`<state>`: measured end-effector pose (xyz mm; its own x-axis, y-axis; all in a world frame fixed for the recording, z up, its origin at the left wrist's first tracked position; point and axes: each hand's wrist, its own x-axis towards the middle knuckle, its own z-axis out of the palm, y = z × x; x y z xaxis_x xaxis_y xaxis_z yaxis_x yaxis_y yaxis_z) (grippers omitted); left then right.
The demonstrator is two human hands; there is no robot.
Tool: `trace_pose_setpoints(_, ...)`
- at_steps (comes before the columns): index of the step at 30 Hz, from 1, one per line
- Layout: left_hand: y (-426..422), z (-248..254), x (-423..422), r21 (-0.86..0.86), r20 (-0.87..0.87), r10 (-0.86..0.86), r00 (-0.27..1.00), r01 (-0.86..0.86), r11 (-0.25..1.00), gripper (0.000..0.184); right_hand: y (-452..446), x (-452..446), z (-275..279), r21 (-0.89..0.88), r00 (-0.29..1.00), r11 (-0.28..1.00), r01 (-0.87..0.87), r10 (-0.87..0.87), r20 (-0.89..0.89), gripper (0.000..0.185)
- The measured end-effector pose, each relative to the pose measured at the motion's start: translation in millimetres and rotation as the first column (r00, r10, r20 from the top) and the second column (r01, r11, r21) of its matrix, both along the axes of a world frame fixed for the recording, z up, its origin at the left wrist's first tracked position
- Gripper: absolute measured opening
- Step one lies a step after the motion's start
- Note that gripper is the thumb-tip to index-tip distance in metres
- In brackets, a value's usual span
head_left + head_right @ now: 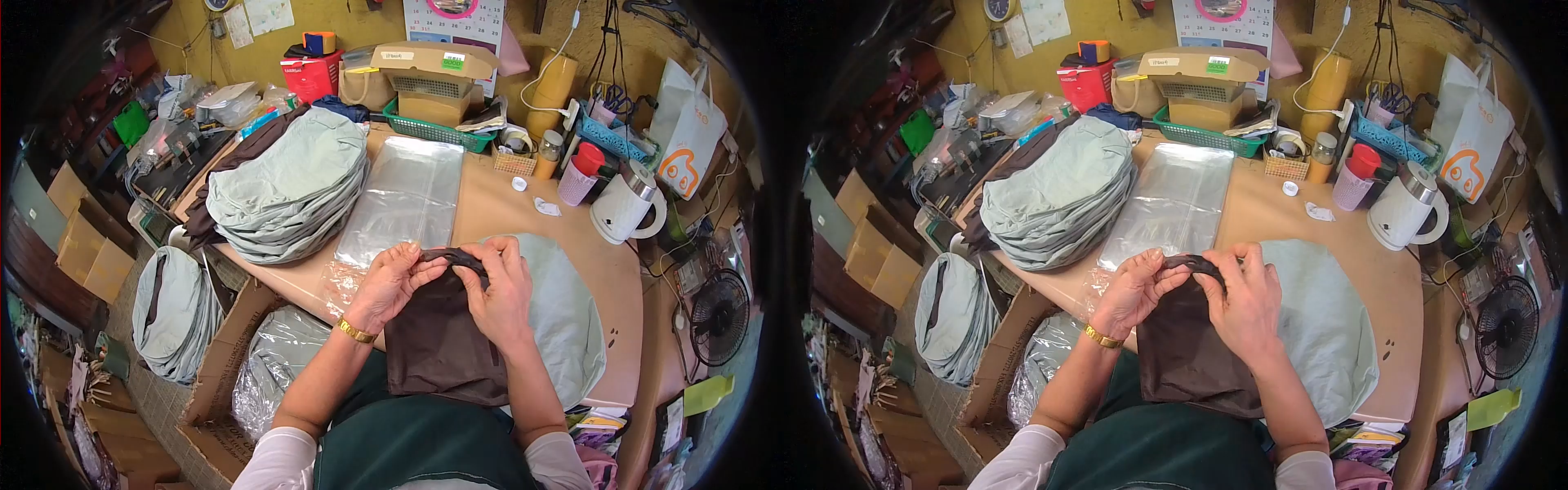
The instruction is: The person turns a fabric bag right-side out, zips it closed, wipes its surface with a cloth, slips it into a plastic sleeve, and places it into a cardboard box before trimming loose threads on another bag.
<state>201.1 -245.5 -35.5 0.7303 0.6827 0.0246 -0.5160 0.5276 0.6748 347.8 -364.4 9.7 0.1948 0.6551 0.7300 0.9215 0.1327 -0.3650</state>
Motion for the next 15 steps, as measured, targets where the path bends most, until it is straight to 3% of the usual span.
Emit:
trace_pose_setpoints(4, -5, 1, 3, 0.012, -0.023, 0.03, 0.999, -0.03, 0.999, 0.02, 0, -6, 8, -0.004, 0.993, 0.999, 0.046, -0.045, 0.105, 0.029)
trace_pose_setpoints(7, -8, 0, 6, 0.15, -0.005, 0.082, 0.997, -0.08, 0.985, 0.019, 2, -9, 10, 0.02, 0.99, 0.999, 0.036, -0.039, 0.134, 0.029)
trace_pose_setpoints(9, -14, 9, 7, 0.259, -0.116, 0.201, 0.973, -0.166, 0.951, 0.02, 4, -11, 11, 0.049, 0.987, 0.998, 0.032, -0.039, 0.158, 0.027)
trace_pose_setpoints(15, -22, 15, 11, 0.41, -0.103, 0.313, 0.944, -0.246, 0.878, 0.021, 5, -15, 15, 0.039, 0.988, 0.999, 0.023, -0.029, 0.153, 0.025)
